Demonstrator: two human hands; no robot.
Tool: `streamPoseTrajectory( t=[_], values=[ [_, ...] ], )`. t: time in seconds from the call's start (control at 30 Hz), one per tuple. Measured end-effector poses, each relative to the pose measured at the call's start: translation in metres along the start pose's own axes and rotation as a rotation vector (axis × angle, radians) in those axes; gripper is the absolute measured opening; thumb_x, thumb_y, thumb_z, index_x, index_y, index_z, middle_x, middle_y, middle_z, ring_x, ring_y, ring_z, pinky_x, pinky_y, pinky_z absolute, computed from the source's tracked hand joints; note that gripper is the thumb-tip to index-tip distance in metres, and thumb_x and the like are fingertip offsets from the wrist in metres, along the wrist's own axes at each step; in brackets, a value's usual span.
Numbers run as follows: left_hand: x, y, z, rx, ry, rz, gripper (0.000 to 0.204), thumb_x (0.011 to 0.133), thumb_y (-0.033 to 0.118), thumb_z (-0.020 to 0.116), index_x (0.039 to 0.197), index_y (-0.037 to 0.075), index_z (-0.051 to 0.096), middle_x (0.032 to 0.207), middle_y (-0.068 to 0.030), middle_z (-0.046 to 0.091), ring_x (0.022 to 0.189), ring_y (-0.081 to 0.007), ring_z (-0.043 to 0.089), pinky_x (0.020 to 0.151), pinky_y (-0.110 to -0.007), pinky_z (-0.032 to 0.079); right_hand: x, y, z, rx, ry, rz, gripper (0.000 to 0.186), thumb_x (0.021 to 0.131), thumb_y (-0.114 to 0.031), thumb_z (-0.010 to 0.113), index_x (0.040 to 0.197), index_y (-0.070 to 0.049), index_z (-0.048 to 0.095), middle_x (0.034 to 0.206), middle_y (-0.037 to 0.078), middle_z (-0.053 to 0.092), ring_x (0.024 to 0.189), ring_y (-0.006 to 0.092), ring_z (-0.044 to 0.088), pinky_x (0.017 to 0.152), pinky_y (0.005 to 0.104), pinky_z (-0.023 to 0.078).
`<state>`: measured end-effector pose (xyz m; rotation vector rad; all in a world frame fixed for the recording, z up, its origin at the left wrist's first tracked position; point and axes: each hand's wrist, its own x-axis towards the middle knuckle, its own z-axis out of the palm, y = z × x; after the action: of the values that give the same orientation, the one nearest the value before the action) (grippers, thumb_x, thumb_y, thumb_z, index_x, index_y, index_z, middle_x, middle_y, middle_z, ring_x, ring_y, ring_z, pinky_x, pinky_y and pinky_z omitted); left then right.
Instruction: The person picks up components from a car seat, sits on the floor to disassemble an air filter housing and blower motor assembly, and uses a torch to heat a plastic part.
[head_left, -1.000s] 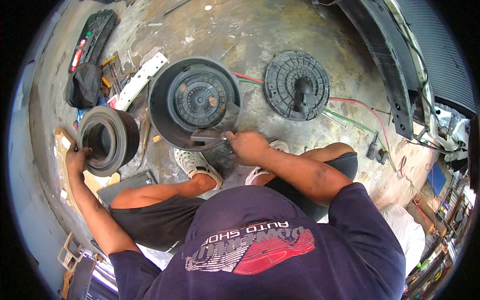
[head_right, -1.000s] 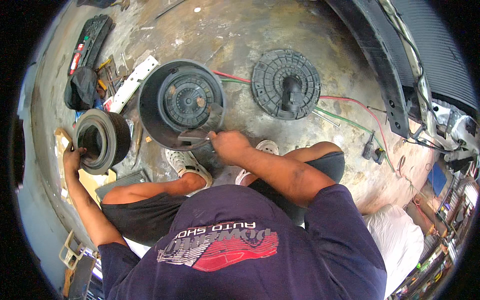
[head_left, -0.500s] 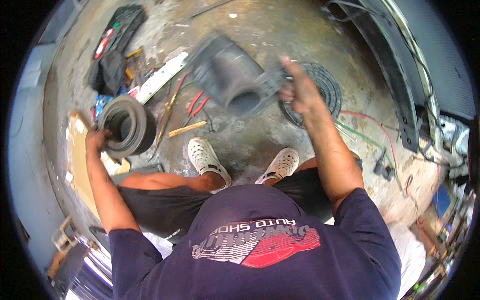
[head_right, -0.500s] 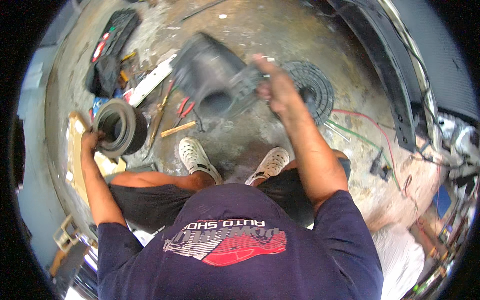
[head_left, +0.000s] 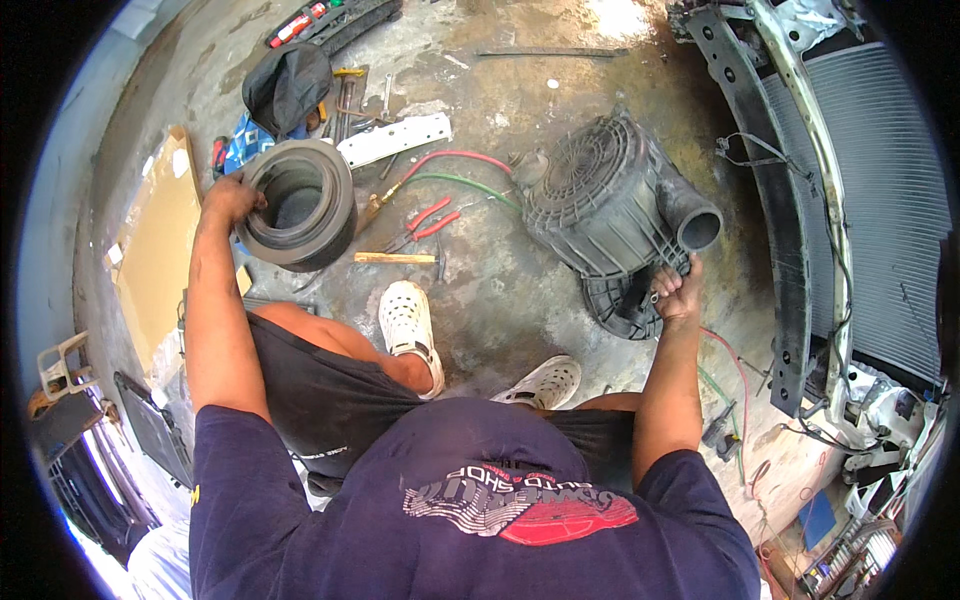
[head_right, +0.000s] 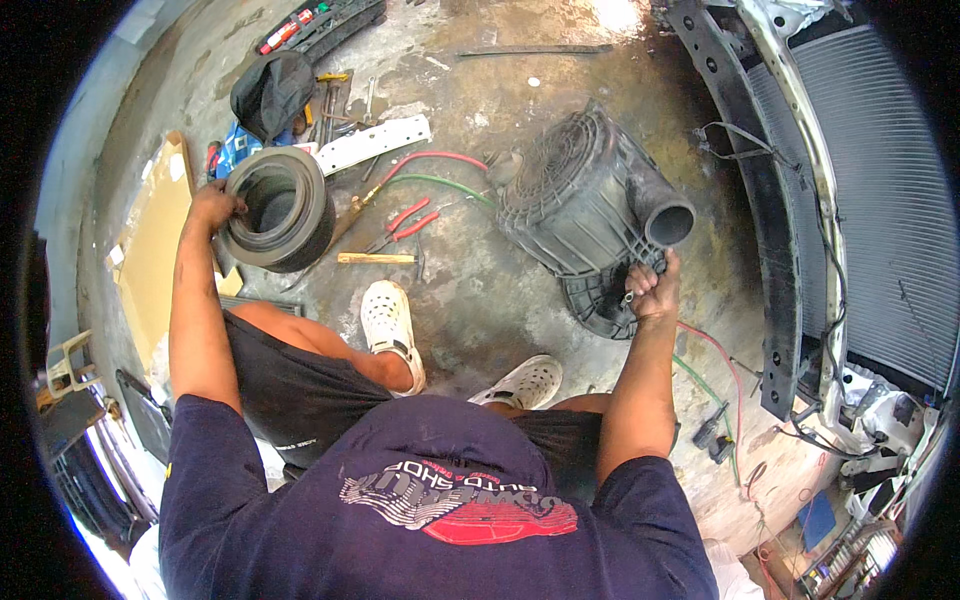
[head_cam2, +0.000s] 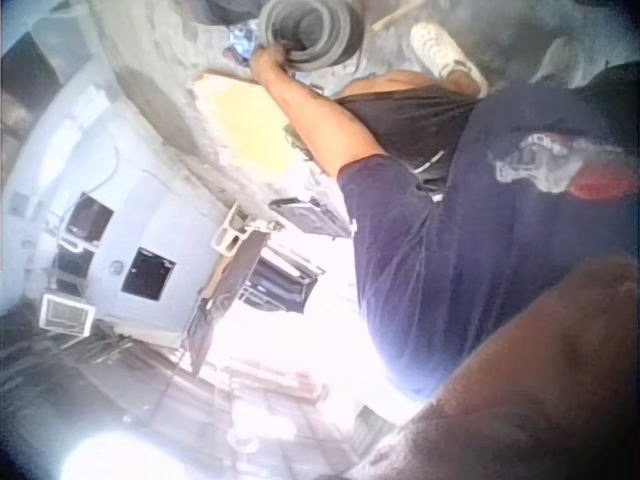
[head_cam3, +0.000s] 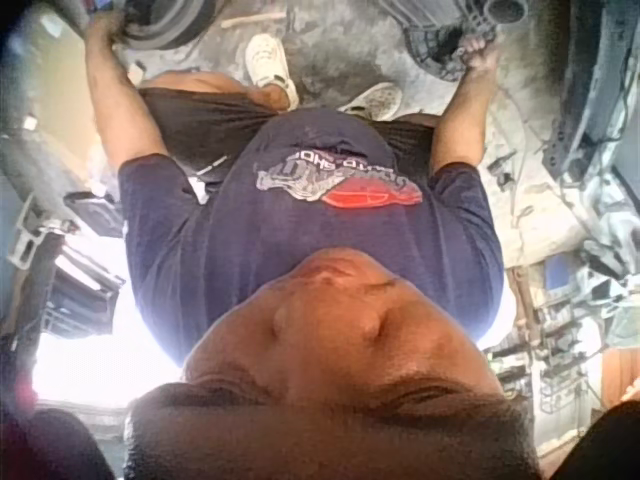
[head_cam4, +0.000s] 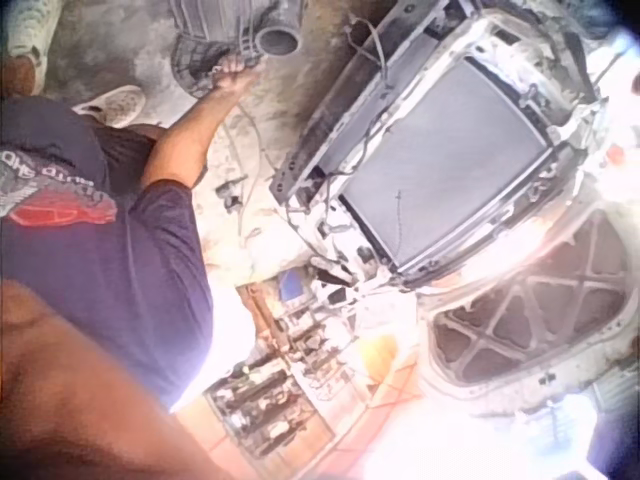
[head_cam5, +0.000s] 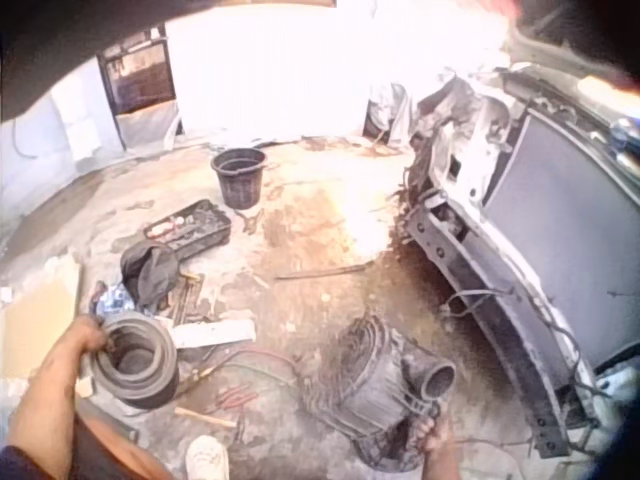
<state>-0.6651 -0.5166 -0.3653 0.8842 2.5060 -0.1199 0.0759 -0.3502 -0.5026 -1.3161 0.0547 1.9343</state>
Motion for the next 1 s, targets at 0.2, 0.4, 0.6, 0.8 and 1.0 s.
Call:
streamPoseTrajectory(
  t=[0.2,0.4,0.6,0.8,1.0],
  values=[
    [0.003,0.024,0.001,0.049,-0.011,-0.011,0.055,0.071,0.022,0.081,0.124,0.009,0.07,0.116,-0.0177,0.074,0.109,-0.0321,0.071,0.095,-0.042,0.054,0.002,0.012,-0.019,-0.014,0.081,-0.213,0.039,0.095,-0.048,0.059,0.092,-0.01,0.062,0.068,0.002,0.054,0.058,0.0172,0.051,0.046,0.0283,0.036],
    [-0.005,0.043,-0.004,0.041,-0.021,-0.004,0.056,0.072,0.021,0.081,0.126,0.011,0.069,0.116,-0.0166,0.074,0.109,-0.0314,0.071,0.095,-0.042,0.053,0.006,0.015,-0.011,0.031,-0.154,-0.247,0.03,0.093,-0.035,0.07,0.108,-0.01,0.062,0.089,0.004,0.066,0.065,0.0174,0.056,0.046,0.0248,0.038],
    [-0.002,0.032,-0.002,0.009,-0.005,0.013,0.057,0.071,0.018,0.081,0.126,0.01,0.069,0.113,-0.0177,0.075,0.106,-0.0316,0.072,0.093,-0.042,0.054,-0.02,0.039,0.088,-0.447,-0.292,-0.348,0.02,0.091,-0.021,0.074,0.102,-0.01,0.062,0.096,-0.001,0.065,0.065,0.0107,0.053,0.054,0.0242,0.042],
    [-0.012,0.0,-0.002,-0.068,0.025,-0.011,0.058,0.069,0.017,0.082,0.125,0.009,0.07,0.11,-0.0182,0.075,0.104,-0.0308,0.072,0.092,-0.041,0.054,-0.087,0.095,0.158,-1.23,-0.528,-0.488,0.035,0.083,-0.016,0.078,0.111,-0.001,0.065,0.099,0.011,0.068,0.085,0.0202,0.068,0.074,0.0335,0.054],
    [-0.005,0.022,0.0,0.044,0.039,0.001,0.056,0.069,0.017,0.082,0.122,0.007,0.071,0.108,-0.0182,0.076,0.101,-0.0308,0.073,0.091,-0.041,0.055,-0.099,0.182,0.132,-1.869,-0.861,-0.794,0.034,0.08,-0.018,0.075,0.107,0.001,0.065,0.104,0.021,0.066,0.09,0.0384,0.07,0.079,0.0472,0.057]
  ],
)
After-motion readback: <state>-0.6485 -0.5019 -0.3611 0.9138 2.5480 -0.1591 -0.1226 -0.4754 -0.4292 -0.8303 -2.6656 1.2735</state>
